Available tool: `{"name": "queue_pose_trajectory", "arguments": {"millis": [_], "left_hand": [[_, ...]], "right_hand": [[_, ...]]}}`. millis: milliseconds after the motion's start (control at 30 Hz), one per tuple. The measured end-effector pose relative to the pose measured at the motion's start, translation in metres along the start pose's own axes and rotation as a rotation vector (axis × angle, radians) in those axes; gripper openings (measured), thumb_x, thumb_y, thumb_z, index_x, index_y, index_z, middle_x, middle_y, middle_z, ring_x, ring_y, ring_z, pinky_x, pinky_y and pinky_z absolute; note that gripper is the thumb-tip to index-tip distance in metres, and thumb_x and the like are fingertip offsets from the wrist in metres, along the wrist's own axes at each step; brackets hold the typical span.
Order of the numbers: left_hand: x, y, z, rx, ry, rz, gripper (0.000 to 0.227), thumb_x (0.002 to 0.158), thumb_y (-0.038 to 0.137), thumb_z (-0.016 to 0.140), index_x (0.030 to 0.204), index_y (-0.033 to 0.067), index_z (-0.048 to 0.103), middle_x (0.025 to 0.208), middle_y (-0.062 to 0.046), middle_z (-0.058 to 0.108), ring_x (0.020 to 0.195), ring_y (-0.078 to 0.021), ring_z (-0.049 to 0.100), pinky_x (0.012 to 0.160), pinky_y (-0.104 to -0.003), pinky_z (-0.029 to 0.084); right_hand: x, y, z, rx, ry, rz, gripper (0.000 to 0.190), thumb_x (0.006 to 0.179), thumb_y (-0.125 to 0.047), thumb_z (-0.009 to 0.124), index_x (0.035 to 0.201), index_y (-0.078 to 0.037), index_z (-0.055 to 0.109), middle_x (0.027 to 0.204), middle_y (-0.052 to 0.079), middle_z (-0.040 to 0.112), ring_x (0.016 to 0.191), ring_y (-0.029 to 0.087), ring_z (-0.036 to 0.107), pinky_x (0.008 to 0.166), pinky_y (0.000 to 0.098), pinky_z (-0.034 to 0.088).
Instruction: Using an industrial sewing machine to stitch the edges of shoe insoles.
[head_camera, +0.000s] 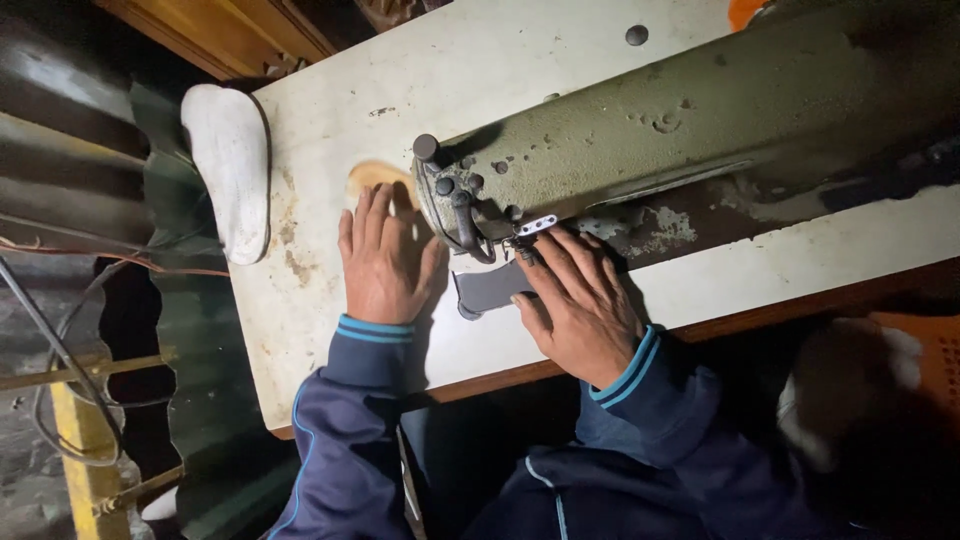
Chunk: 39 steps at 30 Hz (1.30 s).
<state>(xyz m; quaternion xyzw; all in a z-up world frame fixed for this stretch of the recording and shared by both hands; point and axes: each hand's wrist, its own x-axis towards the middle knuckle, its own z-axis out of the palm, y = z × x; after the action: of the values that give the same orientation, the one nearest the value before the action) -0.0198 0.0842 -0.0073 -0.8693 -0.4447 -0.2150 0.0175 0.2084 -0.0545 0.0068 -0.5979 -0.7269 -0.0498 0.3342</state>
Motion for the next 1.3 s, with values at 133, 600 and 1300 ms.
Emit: {"name": "queue_pose_trajectory", "arguments": {"millis": [133,600,1300], "left_hand": [[-0.019,-0.002,-0.004,-0.026,0.01,-0.027,0.044,0.096,0.052,0.069,0.11,0.0099,0.065,0.141,-0.023,0.06,0.139,-0.0454,0.051,0.117,-0.065,0.026],[-0.102,0.072,-0.042,0.012,0.026,-0.068,0.044,0.086,0.05,0.076,0.115,0.0177,0.071,0.109,-0.008,0.065,0.102,-0.0326,0.064,0.109,-0.06,0.04],[-0.125,0.145,-0.048,-0.241,-0.09,0.056,0.056,0.097,0.04,0.073,0.141,0.0116,0.054,0.151,-0.019,0.051,0.144,-0.0433,0.044,0.118,-0.064,0.032]], "right_hand": [[-0.003,0.0,0.003,-0.013,0.012,0.004,0.042,0.099,-0.03,0.064,0.134,-0.007,0.066,0.137,0.019,0.062,0.137,0.036,0.052,0.111,0.0526,0.041],[-0.003,0.0,-0.001,-0.036,0.007,-0.006,0.04,0.1,-0.031,0.06,0.135,-0.012,0.066,0.132,0.016,0.063,0.135,0.035,0.054,0.109,0.0525,0.042],[-0.002,0.0,-0.01,-0.051,-0.041,-0.026,0.036,0.097,-0.023,0.06,0.129,-0.01,0.069,0.139,0.013,0.063,0.133,0.031,0.052,0.107,0.0485,0.044]]}}
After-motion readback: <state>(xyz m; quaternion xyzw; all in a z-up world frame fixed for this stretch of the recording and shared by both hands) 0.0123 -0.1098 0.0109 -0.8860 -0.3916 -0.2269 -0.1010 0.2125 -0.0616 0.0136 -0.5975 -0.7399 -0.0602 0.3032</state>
